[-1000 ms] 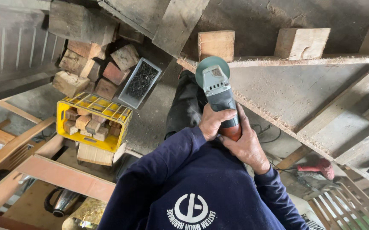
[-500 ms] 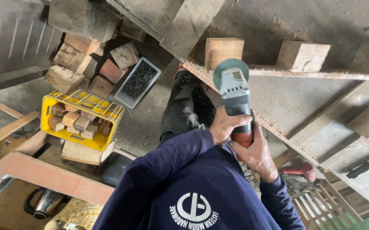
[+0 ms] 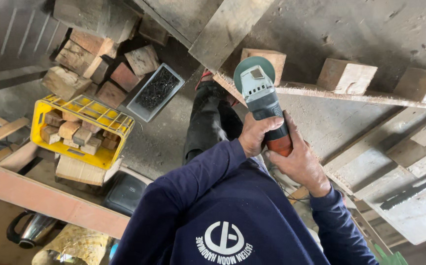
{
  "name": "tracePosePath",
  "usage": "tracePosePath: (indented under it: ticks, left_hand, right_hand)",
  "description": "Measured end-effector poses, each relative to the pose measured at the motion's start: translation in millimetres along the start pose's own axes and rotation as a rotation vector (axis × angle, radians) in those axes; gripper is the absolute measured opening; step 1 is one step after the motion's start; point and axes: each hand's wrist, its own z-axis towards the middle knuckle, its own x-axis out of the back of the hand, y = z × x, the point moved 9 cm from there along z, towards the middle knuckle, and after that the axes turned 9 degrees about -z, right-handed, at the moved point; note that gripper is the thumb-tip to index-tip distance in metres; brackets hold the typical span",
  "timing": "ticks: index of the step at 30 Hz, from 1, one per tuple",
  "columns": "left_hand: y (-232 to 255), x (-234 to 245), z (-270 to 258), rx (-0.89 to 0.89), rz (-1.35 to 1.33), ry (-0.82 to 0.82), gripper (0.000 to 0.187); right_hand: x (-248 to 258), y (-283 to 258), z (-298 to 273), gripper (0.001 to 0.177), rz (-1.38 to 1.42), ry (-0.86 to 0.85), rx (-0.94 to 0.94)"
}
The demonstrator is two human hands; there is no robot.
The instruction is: The person uses a handheld power sander to smooth the edges and surfaces of several wooden blocks and structural pieces of a pallet-like object.
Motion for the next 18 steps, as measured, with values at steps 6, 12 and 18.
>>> tracePosePath:
  ticks: [6,12,18]
  left_hand:
    - [-10,7,6,-0.013,0.017,0.012,0.028]
    - [-12,4,5,0.012,0.046,0.015,0.034]
    - [-16,1,5,0.026,0.077,0.011,0.036]
  right_hand:
    - [0,3,2,0.107,0.01,-0.01,-0.005]
    - [-7,23,-1,0.111,0.008,-0.104,-0.217]
    - [-6,28,0,0.11,0.007,-0.031,-0.075]
